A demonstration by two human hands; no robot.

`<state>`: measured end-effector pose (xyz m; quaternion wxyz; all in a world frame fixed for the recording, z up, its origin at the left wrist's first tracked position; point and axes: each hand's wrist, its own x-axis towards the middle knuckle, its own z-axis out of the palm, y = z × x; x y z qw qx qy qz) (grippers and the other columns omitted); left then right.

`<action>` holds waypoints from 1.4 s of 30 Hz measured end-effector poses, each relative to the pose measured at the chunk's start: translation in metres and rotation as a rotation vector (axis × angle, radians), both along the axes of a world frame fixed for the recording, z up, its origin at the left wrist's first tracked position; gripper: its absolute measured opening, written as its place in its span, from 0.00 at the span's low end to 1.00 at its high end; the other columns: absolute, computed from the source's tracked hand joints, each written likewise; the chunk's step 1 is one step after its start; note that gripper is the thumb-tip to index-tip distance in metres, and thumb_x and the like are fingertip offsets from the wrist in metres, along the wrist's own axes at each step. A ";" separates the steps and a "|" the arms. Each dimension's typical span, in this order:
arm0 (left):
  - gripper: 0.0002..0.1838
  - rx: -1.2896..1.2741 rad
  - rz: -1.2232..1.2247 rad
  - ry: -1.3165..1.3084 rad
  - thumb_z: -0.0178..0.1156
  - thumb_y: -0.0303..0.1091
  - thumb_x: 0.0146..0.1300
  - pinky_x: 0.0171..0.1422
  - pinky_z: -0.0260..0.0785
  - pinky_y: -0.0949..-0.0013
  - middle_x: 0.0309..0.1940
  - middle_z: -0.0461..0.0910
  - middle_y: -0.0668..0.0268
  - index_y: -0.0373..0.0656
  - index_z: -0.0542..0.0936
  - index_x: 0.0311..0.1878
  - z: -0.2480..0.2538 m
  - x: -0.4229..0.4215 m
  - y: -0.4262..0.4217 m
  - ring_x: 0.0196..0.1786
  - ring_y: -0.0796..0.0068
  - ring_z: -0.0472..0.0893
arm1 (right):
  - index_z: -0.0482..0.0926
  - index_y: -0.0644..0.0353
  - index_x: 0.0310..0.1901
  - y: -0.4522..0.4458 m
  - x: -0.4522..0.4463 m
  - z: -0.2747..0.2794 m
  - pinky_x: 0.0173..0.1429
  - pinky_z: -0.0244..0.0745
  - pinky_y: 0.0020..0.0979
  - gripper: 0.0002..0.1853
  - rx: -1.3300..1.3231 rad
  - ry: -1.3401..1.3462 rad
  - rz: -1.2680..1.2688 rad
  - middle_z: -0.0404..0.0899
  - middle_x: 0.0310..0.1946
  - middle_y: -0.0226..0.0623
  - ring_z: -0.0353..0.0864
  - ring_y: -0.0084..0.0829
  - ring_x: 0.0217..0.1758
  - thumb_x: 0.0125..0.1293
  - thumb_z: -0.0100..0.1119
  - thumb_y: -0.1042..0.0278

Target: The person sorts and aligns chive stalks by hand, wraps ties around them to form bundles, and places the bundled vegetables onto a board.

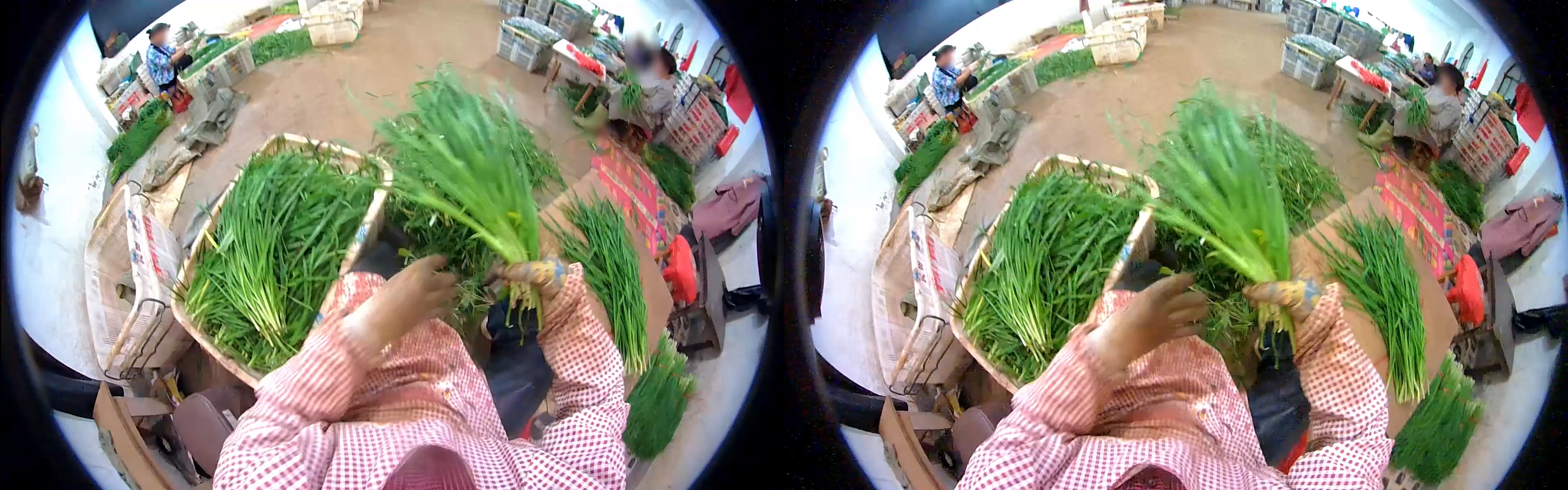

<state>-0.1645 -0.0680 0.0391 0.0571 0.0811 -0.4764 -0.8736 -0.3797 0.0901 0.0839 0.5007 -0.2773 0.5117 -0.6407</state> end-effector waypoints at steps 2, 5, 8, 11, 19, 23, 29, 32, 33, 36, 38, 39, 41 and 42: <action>0.35 0.572 0.026 0.009 0.53 0.59 0.63 0.72 0.53 0.53 0.64 0.67 0.58 0.48 0.63 0.67 0.008 -0.041 0.024 0.67 0.60 0.65 | 0.53 0.52 0.70 0.008 0.036 -0.009 0.66 0.65 0.38 0.49 -0.090 0.001 0.002 0.67 0.63 0.40 0.69 0.36 0.64 0.45 0.68 0.82; 0.45 0.586 0.146 0.196 0.56 0.69 0.56 0.66 0.64 0.52 0.60 0.72 0.57 0.43 0.64 0.66 -0.006 -0.055 0.023 0.63 0.55 0.70 | 0.45 0.50 0.74 0.026 0.078 -0.044 0.63 0.69 0.33 0.57 -0.117 0.185 0.007 0.63 0.67 0.37 0.66 0.33 0.68 0.41 0.67 0.85; 0.45 0.573 0.192 0.224 0.55 0.71 0.54 0.62 0.68 0.51 0.56 0.74 0.55 0.43 0.67 0.64 -0.045 -0.047 0.006 0.57 0.54 0.75 | 0.43 0.46 0.74 0.043 0.104 -0.040 0.69 0.60 0.28 0.55 0.145 0.338 0.228 0.60 0.69 0.36 0.62 0.25 0.69 0.48 0.69 0.76; 0.44 0.605 0.139 0.282 0.55 0.71 0.54 0.55 0.74 0.48 0.53 0.76 0.52 0.42 0.70 0.62 -0.065 -0.037 0.009 0.51 0.53 0.79 | 0.40 0.48 0.74 0.036 0.111 -0.069 0.70 0.58 0.27 0.57 0.210 -0.265 0.274 0.59 0.69 0.40 0.62 0.25 0.69 0.50 0.73 0.64; 0.37 0.684 0.303 0.326 0.56 0.62 0.59 0.51 0.78 0.51 0.52 0.77 0.49 0.42 0.71 0.62 -0.041 -0.043 -0.013 0.50 0.54 0.81 | 0.42 0.66 0.72 0.009 0.043 0.012 0.73 0.54 0.41 0.68 0.159 0.534 0.251 0.55 0.69 0.59 0.57 0.51 0.72 0.39 0.76 0.38; 0.39 0.696 0.211 0.272 0.63 0.57 0.56 0.56 0.75 0.51 0.55 0.75 0.51 0.38 0.69 0.63 -0.027 -0.058 -0.017 0.52 0.53 0.79 | 0.35 0.64 0.73 -0.038 0.020 0.020 0.73 0.52 0.47 0.72 0.325 0.472 0.107 0.53 0.68 0.66 0.54 0.56 0.72 0.39 0.71 0.30; 0.28 -0.517 0.351 0.333 0.69 0.40 0.53 0.54 0.74 0.65 0.51 0.77 0.60 0.38 0.73 0.55 0.028 -0.141 -0.011 0.48 0.68 0.80 | 0.37 0.65 0.72 -0.104 -0.040 0.024 0.74 0.54 0.44 0.68 -0.264 1.157 -0.269 0.60 0.65 0.61 0.57 0.48 0.72 0.41 0.77 0.44; 0.36 -1.543 0.418 0.576 0.74 0.35 0.48 0.57 0.72 0.66 0.51 0.77 0.60 0.41 0.66 0.59 0.090 -0.187 -0.015 0.51 0.68 0.78 | 0.53 0.62 0.69 -0.065 -0.034 0.113 0.74 0.56 0.41 0.51 -0.326 0.773 -0.177 0.66 0.63 0.50 0.58 0.42 0.71 0.47 0.75 0.58; 0.39 -1.526 0.468 0.756 0.75 0.34 0.46 0.57 0.72 0.66 0.51 0.77 0.60 0.41 0.64 0.60 0.094 -0.201 -0.008 0.52 0.69 0.78 | 0.55 0.62 0.69 -0.051 -0.045 0.124 0.73 0.57 0.41 0.51 -0.336 0.806 -0.183 0.66 0.63 0.49 0.59 0.41 0.71 0.47 0.75 0.57; 0.52 -0.534 0.127 0.556 0.79 0.36 0.37 0.59 0.70 0.66 0.53 0.75 0.61 0.43 0.56 0.64 0.125 -0.228 0.023 0.55 0.70 0.75 | 0.59 0.60 0.68 -0.012 -0.088 0.135 0.71 0.59 0.40 0.49 -0.298 0.868 -0.225 0.68 0.63 0.45 0.62 0.38 0.69 0.47 0.77 0.55; 0.54 -0.557 0.015 0.544 0.80 0.37 0.35 0.59 0.71 0.66 0.54 0.75 0.61 0.42 0.55 0.65 0.116 -0.252 0.031 0.55 0.70 0.75 | 0.61 0.60 0.67 0.005 -0.113 0.125 0.70 0.60 0.40 0.48 -0.253 0.878 -0.250 0.69 0.62 0.42 0.64 0.35 0.68 0.46 0.77 0.53; 0.54 -0.591 -0.043 0.535 0.80 0.38 0.36 0.60 0.69 0.66 0.55 0.75 0.62 0.42 0.57 0.65 0.104 -0.263 0.035 0.56 0.70 0.74 | 0.63 0.59 0.67 0.012 -0.121 0.114 0.69 0.61 0.40 0.48 -0.238 0.874 -0.260 0.69 0.62 0.40 0.65 0.34 0.67 0.46 0.78 0.53; 0.54 -0.625 -0.109 0.528 0.80 0.39 0.36 0.62 0.68 0.66 0.56 0.74 0.62 0.43 0.58 0.66 0.072 -0.287 0.045 0.57 0.69 0.73 | 0.63 0.59 0.66 0.016 -0.133 0.094 0.69 0.61 0.40 0.46 -0.178 0.864 -0.286 0.69 0.62 0.40 0.65 0.35 0.67 0.47 0.77 0.54; 0.52 -0.638 -0.136 0.503 0.80 0.39 0.36 0.65 0.65 0.65 0.57 0.74 0.64 0.43 0.60 0.66 0.050 -0.300 0.049 0.58 0.69 0.73 | 0.64 0.59 0.66 0.015 -0.136 0.084 0.69 0.61 0.40 0.45 -0.158 0.857 -0.298 0.69 0.62 0.41 0.65 0.35 0.67 0.47 0.76 0.55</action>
